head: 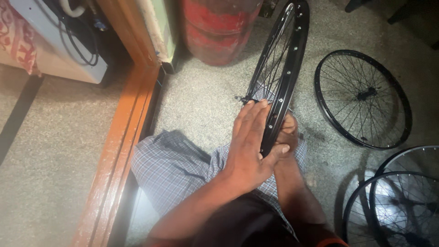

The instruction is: The person sits on the floor and works on a bicycle wheel, using a tool to adjust the spokes and then pressing the tire onto the rim. The person rotates the wheel to work on different sections.

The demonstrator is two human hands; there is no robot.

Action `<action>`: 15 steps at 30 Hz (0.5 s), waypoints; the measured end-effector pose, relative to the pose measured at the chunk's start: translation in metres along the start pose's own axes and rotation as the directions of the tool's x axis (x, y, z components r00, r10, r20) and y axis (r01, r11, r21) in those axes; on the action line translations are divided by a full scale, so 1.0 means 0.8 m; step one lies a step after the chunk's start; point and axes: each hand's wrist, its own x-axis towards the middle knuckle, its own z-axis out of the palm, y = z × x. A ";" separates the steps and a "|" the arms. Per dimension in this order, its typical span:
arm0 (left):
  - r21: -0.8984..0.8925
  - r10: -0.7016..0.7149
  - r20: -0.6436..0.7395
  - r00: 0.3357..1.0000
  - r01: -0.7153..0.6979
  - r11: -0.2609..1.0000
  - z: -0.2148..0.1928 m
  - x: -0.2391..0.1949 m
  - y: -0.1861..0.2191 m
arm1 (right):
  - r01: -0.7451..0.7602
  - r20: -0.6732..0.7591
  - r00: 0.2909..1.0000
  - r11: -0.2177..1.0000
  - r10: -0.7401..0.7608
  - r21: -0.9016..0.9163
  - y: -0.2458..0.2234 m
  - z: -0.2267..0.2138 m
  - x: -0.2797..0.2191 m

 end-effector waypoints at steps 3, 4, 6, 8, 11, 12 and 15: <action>-0.023 -0.005 -0.016 1.000 0.005 1.000 -0.001 -0.001 0.001 | 0.016 -0.037 0.999 1.000 -0.017 -0.013 0.001 0.004 0.000; -0.021 0.004 -0.025 1.000 -0.004 1.000 0.000 0.000 0.001 | 0.015 -0.033 0.999 1.000 -0.016 -0.027 0.000 0.004 0.000; -0.015 0.024 -0.042 0.999 -0.024 1.000 0.000 0.000 0.000 | 0.015 -0.024 1.000 0.998 -0.017 -0.054 -0.001 0.005 -0.001; 0.015 0.012 -0.014 1.000 -0.012 1.000 0.000 0.000 -0.002 | 0.023 -0.144 0.989 0.992 -0.041 -0.124 0.003 0.007 0.001; 0.030 0.015 -0.028 1.000 -0.014 0.999 0.000 0.003 -0.005 | 0.027 -0.161 0.984 0.962 -0.073 -0.271 0.004 0.014 0.000; 0.031 0.024 -0.041 0.999 -0.023 0.999 -0.001 0.004 -0.007 | 0.035 -0.139 0.987 0.945 -0.084 -0.326 0.004 0.017 -0.001; 0.032 0.033 -0.038 0.999 -0.032 0.999 -0.004 0.007 -0.008 | 0.026 -0.184 0.977 0.921 -0.105 -0.389 0.000 0.031 -0.003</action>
